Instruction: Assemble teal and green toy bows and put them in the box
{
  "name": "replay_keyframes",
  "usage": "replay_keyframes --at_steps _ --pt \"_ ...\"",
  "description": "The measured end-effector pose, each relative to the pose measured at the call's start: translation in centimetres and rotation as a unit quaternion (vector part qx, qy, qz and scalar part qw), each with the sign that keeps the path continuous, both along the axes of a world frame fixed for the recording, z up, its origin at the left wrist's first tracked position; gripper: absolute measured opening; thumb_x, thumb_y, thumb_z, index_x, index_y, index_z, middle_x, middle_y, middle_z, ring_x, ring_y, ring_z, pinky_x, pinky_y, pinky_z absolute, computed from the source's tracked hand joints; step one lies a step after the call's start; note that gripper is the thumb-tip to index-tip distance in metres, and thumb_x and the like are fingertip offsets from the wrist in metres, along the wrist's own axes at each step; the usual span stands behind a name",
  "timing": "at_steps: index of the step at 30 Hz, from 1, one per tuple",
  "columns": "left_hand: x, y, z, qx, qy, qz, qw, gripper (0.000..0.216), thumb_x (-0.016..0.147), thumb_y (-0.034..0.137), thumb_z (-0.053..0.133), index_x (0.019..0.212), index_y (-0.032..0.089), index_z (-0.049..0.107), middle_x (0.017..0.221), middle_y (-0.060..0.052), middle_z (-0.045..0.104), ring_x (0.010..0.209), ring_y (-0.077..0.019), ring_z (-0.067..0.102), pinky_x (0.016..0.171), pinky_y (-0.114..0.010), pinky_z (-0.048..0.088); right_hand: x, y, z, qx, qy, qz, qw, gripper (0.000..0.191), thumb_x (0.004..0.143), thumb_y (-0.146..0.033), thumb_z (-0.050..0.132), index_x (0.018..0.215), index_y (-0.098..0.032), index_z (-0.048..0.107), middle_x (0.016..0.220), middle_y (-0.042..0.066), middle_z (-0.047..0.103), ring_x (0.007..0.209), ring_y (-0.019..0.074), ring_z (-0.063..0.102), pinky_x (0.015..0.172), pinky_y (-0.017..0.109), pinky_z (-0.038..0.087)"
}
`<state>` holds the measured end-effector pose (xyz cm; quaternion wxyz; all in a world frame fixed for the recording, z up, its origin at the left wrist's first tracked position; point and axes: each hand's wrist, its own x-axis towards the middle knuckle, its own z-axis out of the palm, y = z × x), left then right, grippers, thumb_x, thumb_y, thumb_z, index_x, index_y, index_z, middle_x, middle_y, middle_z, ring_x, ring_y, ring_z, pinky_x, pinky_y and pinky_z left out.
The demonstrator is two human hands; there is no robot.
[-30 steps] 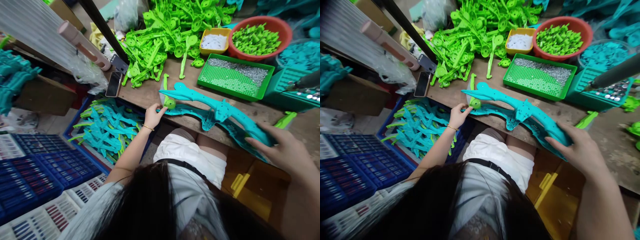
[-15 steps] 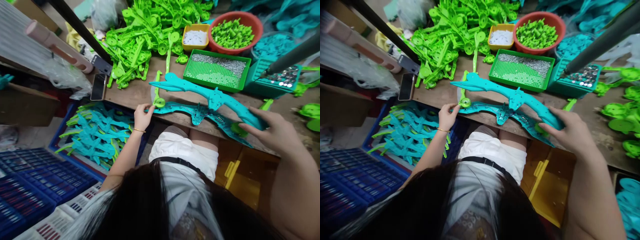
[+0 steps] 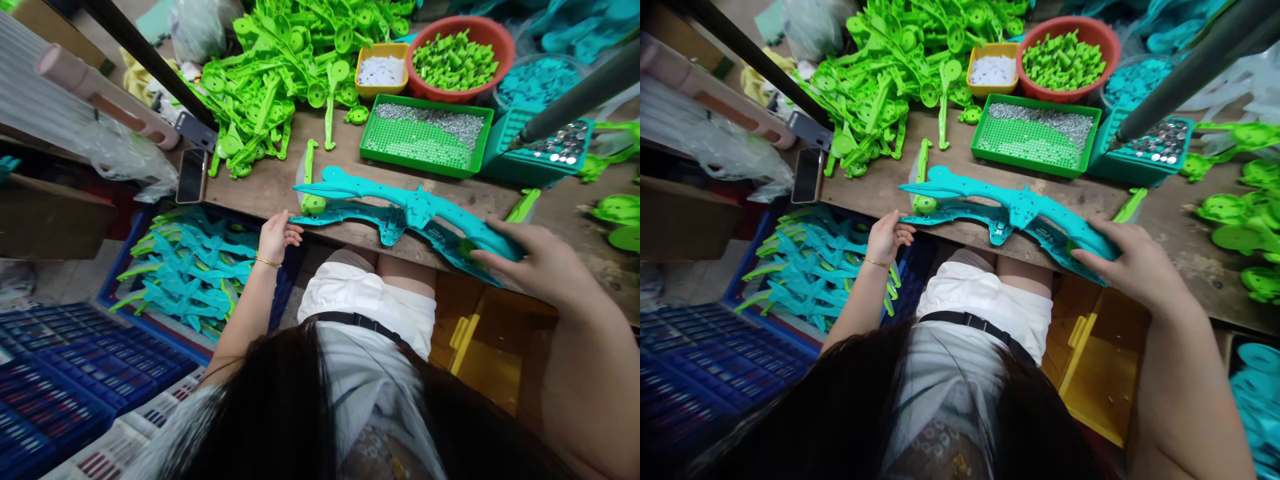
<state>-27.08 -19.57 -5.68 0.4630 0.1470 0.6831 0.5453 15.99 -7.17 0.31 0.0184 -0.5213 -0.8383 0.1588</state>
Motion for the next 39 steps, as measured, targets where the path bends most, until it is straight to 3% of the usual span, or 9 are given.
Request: replay_keyframes --at_steps 7,12,15,17,20,23,32,36,39 --pt "0.0 -0.2 -0.2 0.002 -0.063 -0.012 0.998 0.052 0.087 0.066 0.046 0.09 0.016 0.058 0.069 -0.008 0.071 0.057 -0.0169 0.069 0.053 -0.023 0.054 -1.4 -1.2 -0.7 0.022 0.024 0.064 0.997 0.079 0.077 -0.075 0.042 0.127 -0.016 0.06 0.117 0.017 0.066 0.107 0.0345 0.059 0.094 0.049 0.048" --pt "0.3 0.0 0.1 -0.001 -0.077 0.002 0.997 0.065 0.087 0.075 0.031 0.091 0.015 0.058 0.07 -0.01 0.071 0.062 -0.0194 0.071 0.06 -0.028 0.058 -2.5 -2.0 -0.7 0.091 0.009 0.101 0.991 0.083 0.083 -0.073 0.035 0.126 -0.007 0.06 0.114 0.02 0.066 0.105 0.0354 0.058 0.093 0.047 0.048" --pt "0.3 0.2 0.3 0.012 -0.095 -0.008 0.995 0.065 0.088 0.072 0.033 0.087 0.013 0.06 0.071 -0.011 0.072 0.062 -0.019 0.071 0.06 -0.028 0.058 -2.7 -2.5 -0.9 0.128 0.001 0.112 0.985 0.078 0.086 -0.068 0.036 0.127 -0.007 0.059 0.115 0.02 0.066 0.105 0.0359 0.057 0.094 0.047 0.047" --pt "0.3 0.2 0.2 0.027 -0.098 -0.008 0.995 0.054 0.089 0.064 0.043 0.085 0.013 0.06 0.07 -0.01 0.072 0.063 -0.0186 0.072 0.06 -0.027 0.058 -2.7 -2.8 -1.2 0.137 -0.002 0.115 0.984 0.074 0.086 -0.066 0.038 0.127 -0.007 0.059 0.116 0.02 0.066 0.106 0.0354 0.057 0.096 0.047 0.046" --pt "0.3 0.2 0.1 0.042 -0.086 0.001 0.995 0.034 0.087 0.047 0.058 0.082 0.013 0.057 0.066 -0.008 0.071 0.063 -0.0182 0.072 0.061 -0.025 0.059 -2.7 -2.9 -1.8 0.115 -0.002 0.101 0.988 0.071 0.085 -0.063 0.045 0.128 -0.008 0.057 0.117 0.02 0.065 0.108 0.0349 0.056 0.097 0.047 0.045" --pt "0.5 0.4 0.0 0.038 -0.074 0.012 0.996 0.025 0.085 0.039 0.061 0.08 0.015 0.055 0.063 -0.005 0.07 0.062 -0.0169 0.072 0.062 -0.024 0.059 -2.7 -2.5 -2.1 0.08 0.007 0.092 0.993 0.072 0.083 -0.062 0.051 0.133 -0.011 0.053 0.122 0.018 0.063 0.112 0.035 0.055 0.098 0.05 0.044" --pt "0.3 0.5 -0.4 0.035 -0.042 0.01 0.998 0.02 0.087 0.036 0.057 0.076 0.02 0.057 0.069 0.0 0.072 0.069 -0.0152 0.072 0.071 -0.029 0.061 -2.4 -0.1 -1.2 -0.046 0.082 0.075 0.993 0.059 0.087 -0.056 0.044 0.132 -0.019 0.056 0.128 0.013 0.061 0.118 0.0326 0.054 0.102 0.053 0.041" --pt "0.4 0.7 -0.7 0.024 -0.01 -0.005 1.0 0.019 0.089 0.038 0.054 0.078 0.024 0.057 0.068 0.01 0.072 0.073 -0.0151 0.071 0.083 -0.039 0.061 -2.3 0.2 -1.2 -0.069 0.091 0.056 0.992 0.059 0.086 -0.055 0.047 0.133 -0.02 0.056 0.13 0.011 0.061 0.12 0.0326 0.054 0.104 0.053 0.041" --pt "0.6 0.9 -0.9 0.008 -0.003 -0.009 1.0 0.019 0.091 0.036 0.049 0.078 0.024 0.056 0.067 0.01 0.071 0.073 -0.0145 0.071 0.087 -0.039 0.059 -2.5 0.2 -1.4 -0.076 0.09 0.051 0.992 0.058 0.086 -0.055 0.048 0.131 -0.02 0.057 0.13 0.011 0.061 0.119 0.0329 0.055 0.103 0.053 0.042"
